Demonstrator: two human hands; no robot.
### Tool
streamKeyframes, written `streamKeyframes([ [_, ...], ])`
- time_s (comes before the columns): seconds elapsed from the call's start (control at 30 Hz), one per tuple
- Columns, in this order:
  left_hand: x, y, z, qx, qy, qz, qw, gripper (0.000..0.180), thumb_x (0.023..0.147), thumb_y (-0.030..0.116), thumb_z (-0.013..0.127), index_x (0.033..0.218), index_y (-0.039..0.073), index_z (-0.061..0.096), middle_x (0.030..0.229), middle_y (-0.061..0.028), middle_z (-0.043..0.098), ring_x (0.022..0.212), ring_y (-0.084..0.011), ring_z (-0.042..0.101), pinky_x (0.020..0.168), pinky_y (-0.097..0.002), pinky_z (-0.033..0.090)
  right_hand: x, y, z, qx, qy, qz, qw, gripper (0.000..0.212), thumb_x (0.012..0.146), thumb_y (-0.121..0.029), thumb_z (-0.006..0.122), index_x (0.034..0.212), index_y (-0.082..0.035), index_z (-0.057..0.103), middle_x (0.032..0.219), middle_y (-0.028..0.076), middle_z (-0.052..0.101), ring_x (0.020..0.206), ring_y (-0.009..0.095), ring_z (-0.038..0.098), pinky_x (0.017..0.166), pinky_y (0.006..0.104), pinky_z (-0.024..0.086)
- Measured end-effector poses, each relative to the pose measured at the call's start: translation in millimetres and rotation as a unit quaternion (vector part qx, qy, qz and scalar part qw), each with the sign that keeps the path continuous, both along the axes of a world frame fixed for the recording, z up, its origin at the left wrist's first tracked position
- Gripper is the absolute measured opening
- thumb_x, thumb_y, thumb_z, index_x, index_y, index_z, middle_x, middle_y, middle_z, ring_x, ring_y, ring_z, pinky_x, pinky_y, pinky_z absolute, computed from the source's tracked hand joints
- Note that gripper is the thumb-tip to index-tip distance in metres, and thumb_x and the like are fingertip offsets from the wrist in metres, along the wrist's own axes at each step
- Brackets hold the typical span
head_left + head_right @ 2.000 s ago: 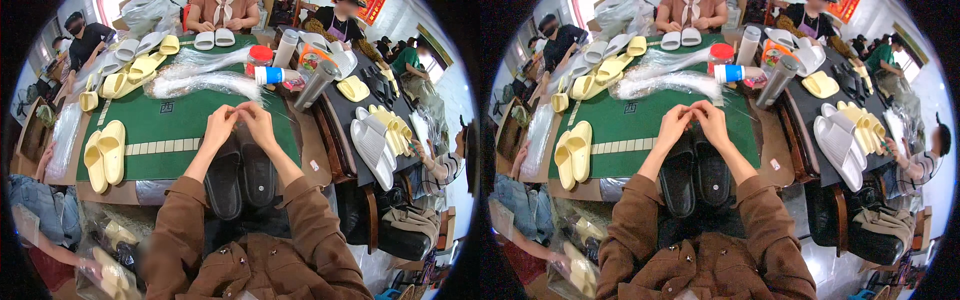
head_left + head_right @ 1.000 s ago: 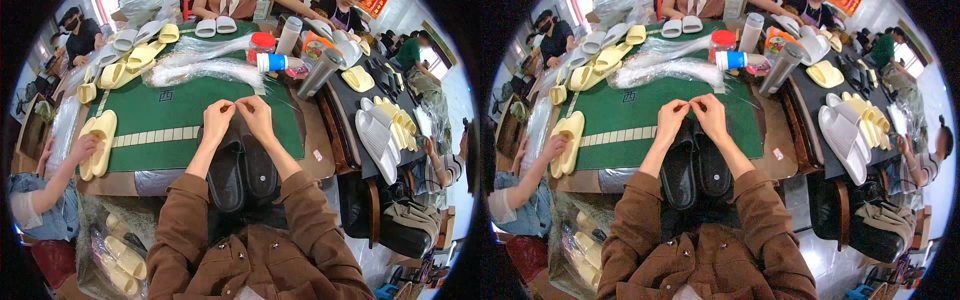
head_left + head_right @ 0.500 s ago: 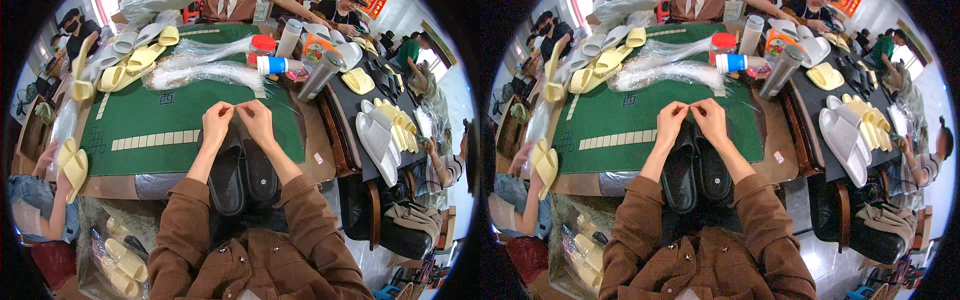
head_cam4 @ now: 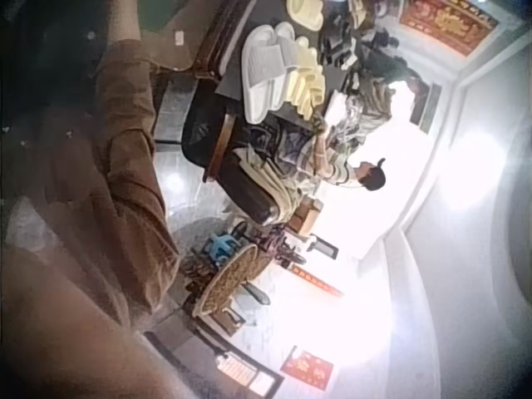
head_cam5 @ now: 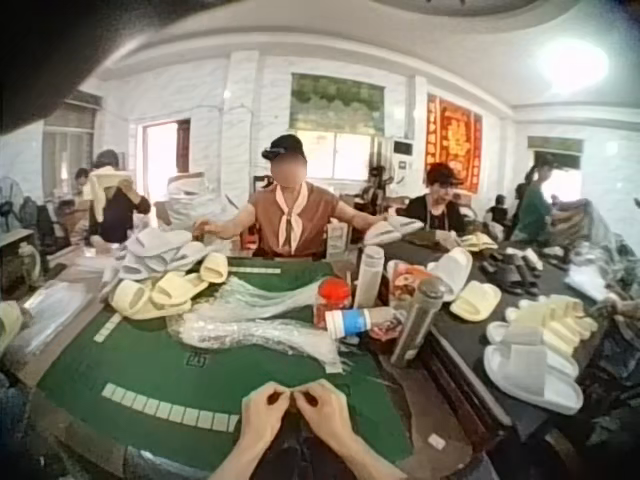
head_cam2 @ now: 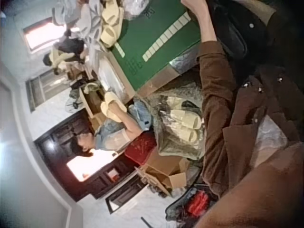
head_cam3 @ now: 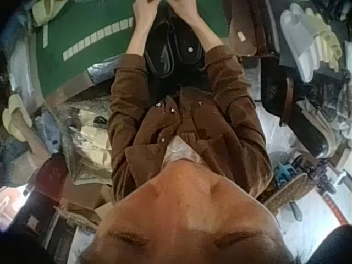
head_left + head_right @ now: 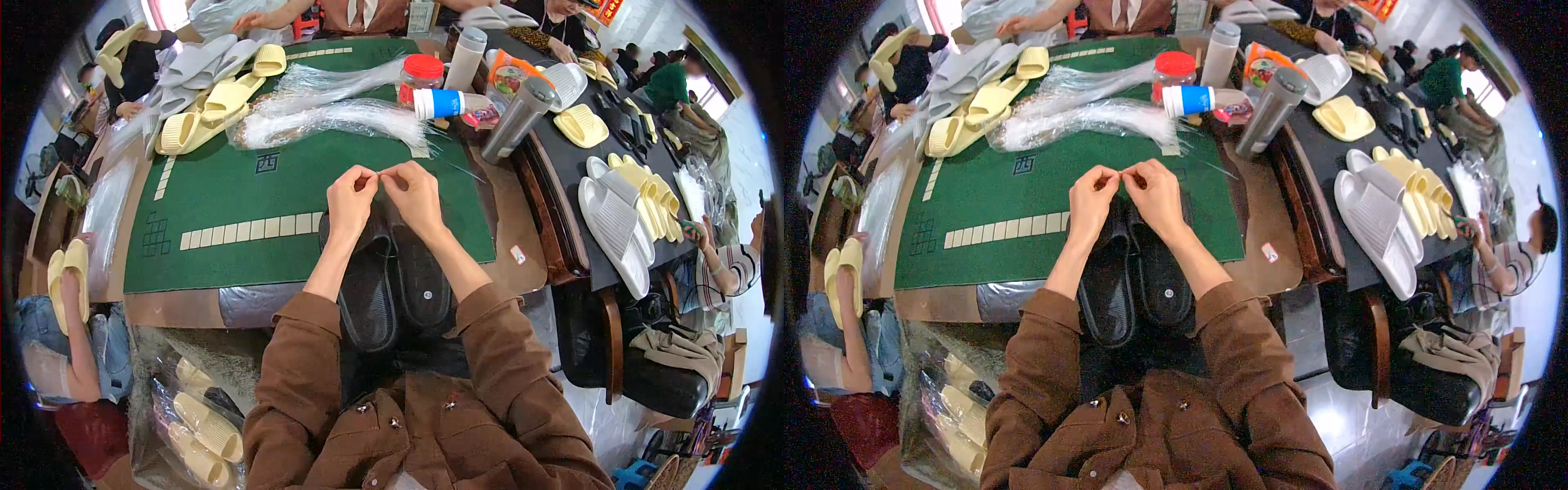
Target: The person assembles slipper pairs by threading elastic bands through pre-drilled holes in the footbeds. They handle yellow, black, and white slipper pairs, pulling the elastic through each hole and arranging the finished pairs on the table.
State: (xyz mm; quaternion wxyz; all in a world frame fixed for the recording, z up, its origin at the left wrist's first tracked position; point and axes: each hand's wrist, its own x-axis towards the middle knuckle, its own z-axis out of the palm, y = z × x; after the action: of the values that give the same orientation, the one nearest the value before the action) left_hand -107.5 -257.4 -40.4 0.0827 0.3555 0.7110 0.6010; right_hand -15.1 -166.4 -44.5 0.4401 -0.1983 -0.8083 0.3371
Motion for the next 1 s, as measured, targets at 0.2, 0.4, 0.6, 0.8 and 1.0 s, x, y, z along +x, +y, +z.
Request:
streamKeyframes([
  [0.2, 0.0, 3.8, -7.6, 0.029, 0.153, 0.016, 0.988, 0.006, 0.081, 0.003, 0.063, 0.085, -0.002, 0.063, 0.072, -0.014, 0.06, 0.062, -0.0252, 0.057, 0.059, -0.0349, 0.045, -1.1, 1.8, -2.5, -0.012, 0.012, 0.005, 1.0, 0.011, 0.08, -0.007, 0.067, 0.089, 0.0, 0.068, 0.078, 0.014, 0.063, 0.068, 0.026, 0.062, 0.062, 0.0341, 0.049],
  [0.4, 1.9, 3.8, -8.0, 0.056, 0.146, 0.021, 0.988, 0.007, 0.081, 0.002, 0.063, 0.085, -0.003, 0.064, 0.073, -0.0137, 0.06, 0.061, -0.0244, 0.057, 0.059, -0.0342, 0.045, -2.0, 5.1, -4.1, -0.031, 0.014, 0.014, 0.999, 0.012, 0.081, -0.008, 0.067, 0.088, 0.001, 0.064, 0.077, 0.014, 0.062, 0.068, 0.026, 0.061, 0.063, 0.0342, 0.048],
  [0.6, 4.1, 4.1, -4.3, 0.03, 0.084, 0.024, 0.996, 0.01, 0.084, 0.006, 0.064, 0.087, -0.003, 0.066, 0.075, -0.0126, 0.067, 0.065, -0.0174, 0.063, 0.063, -0.0297, 0.049, -1.7, 3.9, -2.7, -0.058, 0.01, 0.016, 0.998, 0.011, 0.082, -0.007, 0.066, 0.085, 0.002, 0.063, 0.073, 0.013, 0.062, 0.064, 0.021, 0.061, 0.06, 0.0323, 0.048],
  [0.8, 3.8, 4.2, -5.6, 0.047, 0.094, 0.038, 0.994, 0.006, 0.081, 0.002, 0.063, 0.083, -0.003, 0.064, 0.075, -0.0136, 0.062, 0.064, -0.0227, 0.061, 0.061, -0.0336, 0.047, -1.7, 0.8, 0.6, -0.13, 0.012, 0.046, 0.99, 0.011, 0.084, -0.007, 0.064, 0.085, 0.003, 0.061, 0.07, 0.01, 0.063, 0.061, 0.014, 0.061, 0.057, 0.0289, 0.048],
  [1.0, 6.3, 5.4, -3.1, 0.031, 0.161, 0.039, 0.986, 0.008, 0.082, 0.004, 0.062, 0.085, -0.004, 0.064, 0.08, -0.0162, 0.063, 0.069, -0.0279, 0.062, 0.063, -0.0354, 0.047, -0.4, 4.3, -1.0, -0.159, 0.0, 0.039, 0.986, 0.013, 0.085, -0.009, 0.063, 0.087, 0.003, 0.063, 0.072, 0.009, 0.065, 0.061, 0.014, 0.062, 0.058, 0.0282, 0.049],
])
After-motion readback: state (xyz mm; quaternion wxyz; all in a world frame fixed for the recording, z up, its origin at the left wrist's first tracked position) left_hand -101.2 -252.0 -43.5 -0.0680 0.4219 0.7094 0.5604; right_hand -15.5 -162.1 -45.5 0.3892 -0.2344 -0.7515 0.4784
